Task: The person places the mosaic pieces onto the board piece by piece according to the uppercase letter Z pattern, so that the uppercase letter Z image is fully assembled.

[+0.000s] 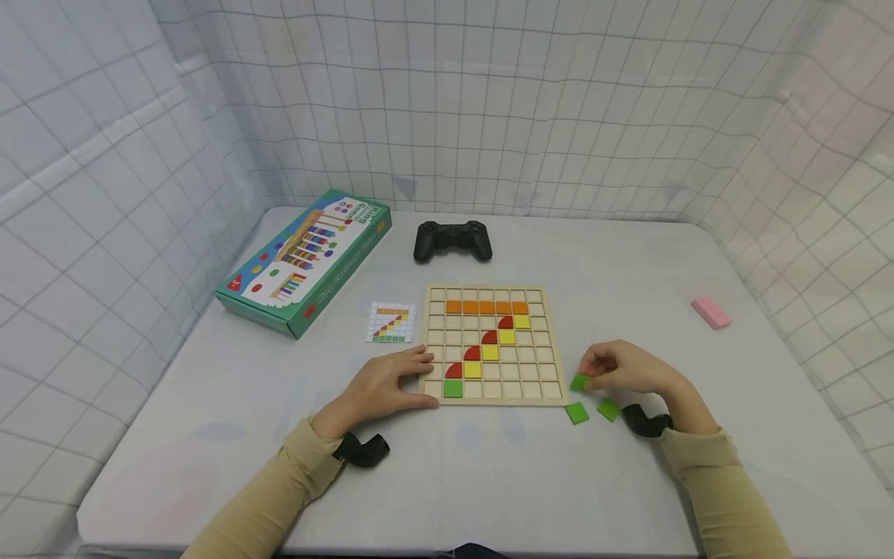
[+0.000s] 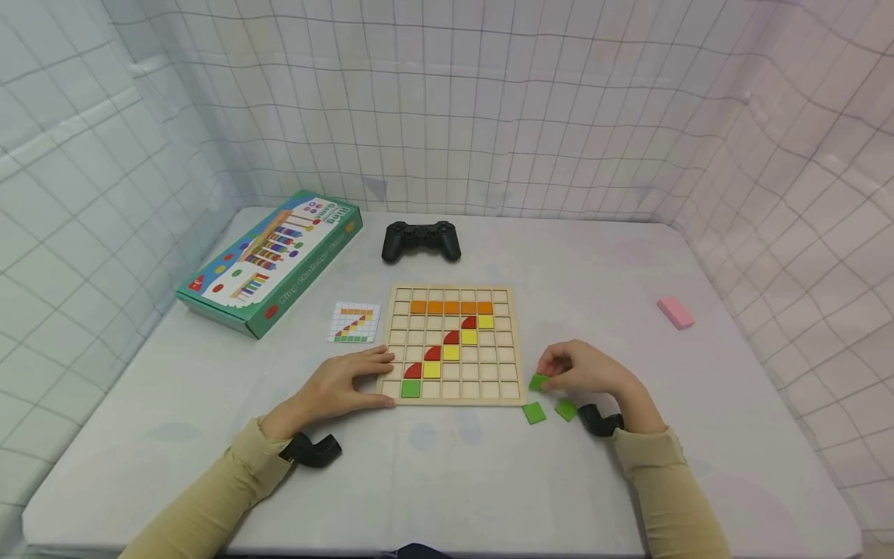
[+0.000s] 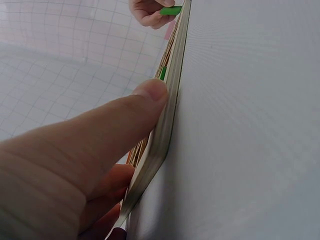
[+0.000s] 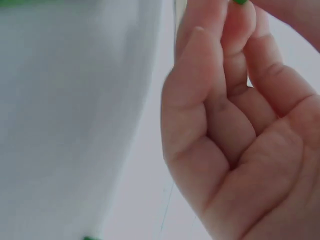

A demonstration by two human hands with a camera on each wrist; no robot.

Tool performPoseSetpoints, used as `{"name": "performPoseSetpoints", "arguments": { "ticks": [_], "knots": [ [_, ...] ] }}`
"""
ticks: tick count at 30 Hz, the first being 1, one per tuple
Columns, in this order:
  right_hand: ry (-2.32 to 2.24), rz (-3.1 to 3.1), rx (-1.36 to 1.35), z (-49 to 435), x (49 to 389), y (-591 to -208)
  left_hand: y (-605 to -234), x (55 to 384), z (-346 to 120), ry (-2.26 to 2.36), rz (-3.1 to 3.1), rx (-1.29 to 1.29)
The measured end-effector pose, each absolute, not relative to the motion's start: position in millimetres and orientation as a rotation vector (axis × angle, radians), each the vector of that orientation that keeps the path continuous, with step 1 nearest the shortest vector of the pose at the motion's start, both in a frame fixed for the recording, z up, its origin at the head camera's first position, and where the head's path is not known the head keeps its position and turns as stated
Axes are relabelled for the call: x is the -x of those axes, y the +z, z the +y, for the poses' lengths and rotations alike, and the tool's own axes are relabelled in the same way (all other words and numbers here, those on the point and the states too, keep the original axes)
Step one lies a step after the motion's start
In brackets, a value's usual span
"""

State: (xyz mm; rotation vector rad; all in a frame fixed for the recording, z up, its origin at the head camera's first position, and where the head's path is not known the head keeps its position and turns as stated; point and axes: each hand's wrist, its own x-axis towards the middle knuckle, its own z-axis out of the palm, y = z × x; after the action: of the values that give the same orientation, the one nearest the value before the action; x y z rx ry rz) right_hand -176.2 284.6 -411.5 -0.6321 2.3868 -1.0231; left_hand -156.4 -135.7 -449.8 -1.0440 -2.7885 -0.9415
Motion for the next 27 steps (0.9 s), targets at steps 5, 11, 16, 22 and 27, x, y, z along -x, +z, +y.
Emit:
{"name": "performPoseSetpoints", "arguments": {
  "ticks": [5, 11, 16, 22, 27],
  "knots": [
    [-1.054, 2.363, 0.644, 273.5, 180.4, -403.9, -449.9, 155.8, -136.8, -0.933, -2.794, 1.035],
    [-1.026, 2.372, 0.689, 243.3, 184.9, -395.8, -449.8, 155.3, -137.2, -0.947, -2.799, 1.019],
    [-0.974, 2.368, 0.759, 208.6, 189.6, -393.8, -450.0, 155.9, -137.4, -0.946, -2.809, 1.014],
    [-0.927, 2.369, 0.842, 171.3, 196.5, -396.2, -449.3, 156.0, -137.5, -0.949, -2.823, 1.016],
    [-0.903, 2.364, 0.877, 148.4, 198.5, -399.6, -450.0, 157.1, -136.9, -0.933, -2.817, 1.028]
  ]
}}
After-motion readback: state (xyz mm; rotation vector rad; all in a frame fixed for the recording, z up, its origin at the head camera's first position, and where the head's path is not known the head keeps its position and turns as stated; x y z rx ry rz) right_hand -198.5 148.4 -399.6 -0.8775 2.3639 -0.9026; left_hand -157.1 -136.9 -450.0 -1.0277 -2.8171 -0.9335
